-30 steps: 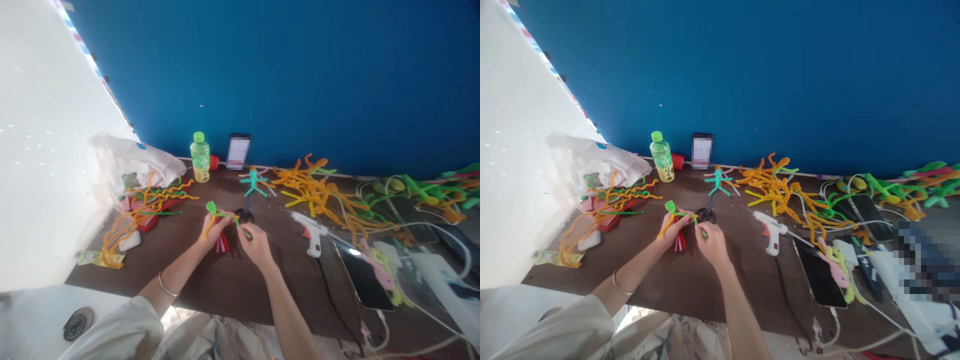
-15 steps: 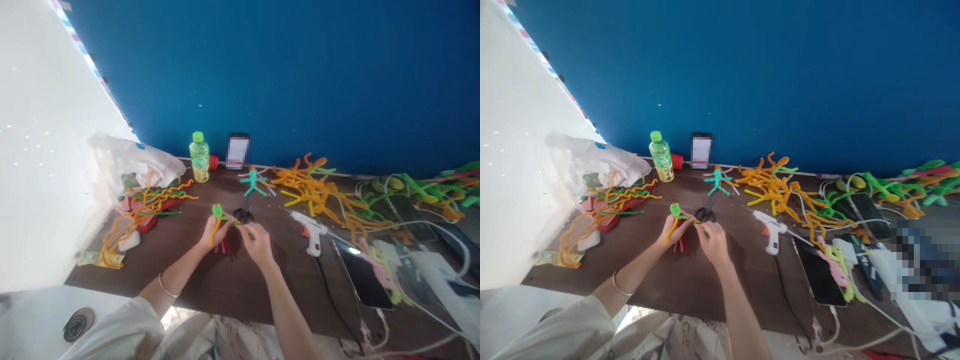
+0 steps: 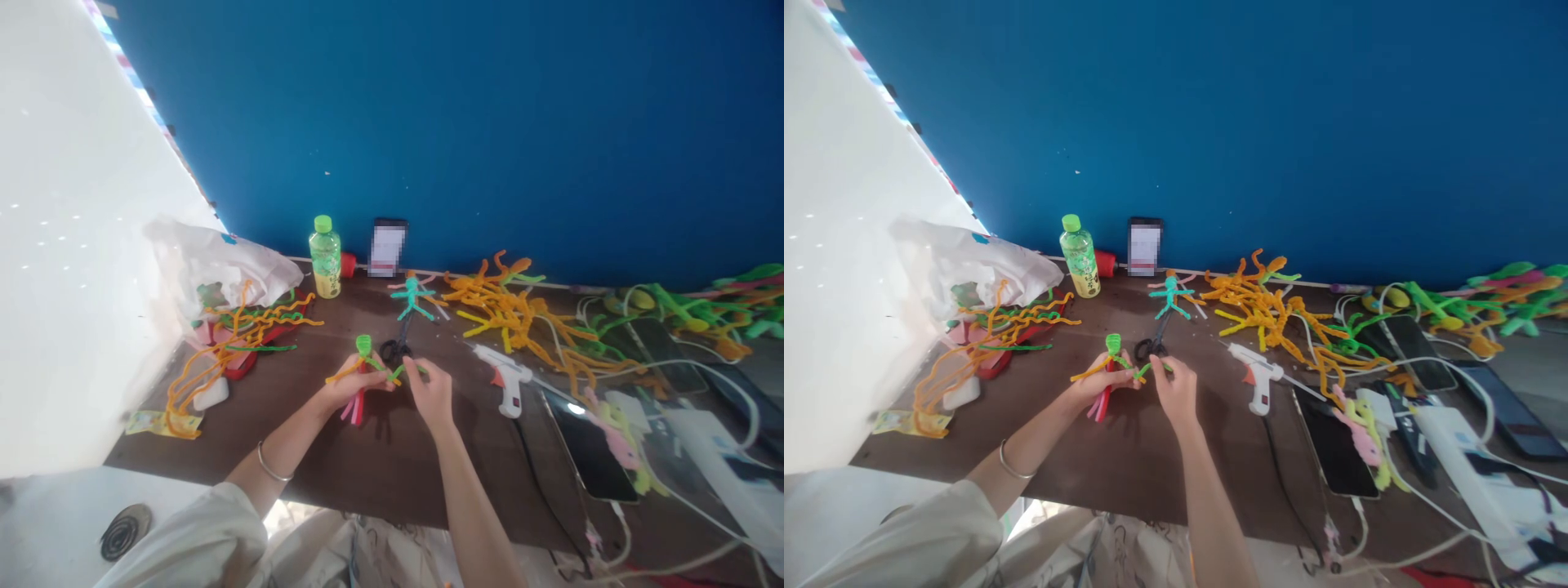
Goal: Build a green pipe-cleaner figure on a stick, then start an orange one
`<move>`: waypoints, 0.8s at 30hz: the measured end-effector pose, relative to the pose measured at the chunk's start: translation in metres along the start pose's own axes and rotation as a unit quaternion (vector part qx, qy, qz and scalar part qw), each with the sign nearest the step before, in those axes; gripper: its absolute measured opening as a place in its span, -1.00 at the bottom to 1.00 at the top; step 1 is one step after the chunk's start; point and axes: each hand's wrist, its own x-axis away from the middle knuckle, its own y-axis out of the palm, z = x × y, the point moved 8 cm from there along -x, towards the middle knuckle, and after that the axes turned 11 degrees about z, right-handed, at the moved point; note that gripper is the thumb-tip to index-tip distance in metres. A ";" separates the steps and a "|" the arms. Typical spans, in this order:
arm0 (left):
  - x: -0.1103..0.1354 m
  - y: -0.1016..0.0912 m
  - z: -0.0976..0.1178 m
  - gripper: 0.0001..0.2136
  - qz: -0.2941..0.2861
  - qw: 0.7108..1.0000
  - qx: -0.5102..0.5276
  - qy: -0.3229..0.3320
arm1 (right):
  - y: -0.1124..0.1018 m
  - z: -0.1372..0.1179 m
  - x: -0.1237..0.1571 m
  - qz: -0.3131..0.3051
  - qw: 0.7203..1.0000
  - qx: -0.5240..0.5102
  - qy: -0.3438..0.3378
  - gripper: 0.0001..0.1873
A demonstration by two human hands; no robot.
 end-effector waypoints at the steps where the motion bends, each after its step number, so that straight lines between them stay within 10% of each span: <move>1: 0.000 -0.001 -0.001 -0.75 0.004 1.000 0.014 -0.007 | 0.001 0.001 0.000 -0.004 1.000 0.001 0.006 -0.59; 24: -0.007 -0.022 0.011 -0.70 0.150 0.984 0.048 0.080 | 0.038 0.002 0.017 -0.182 0.982 -0.034 0.044 -0.52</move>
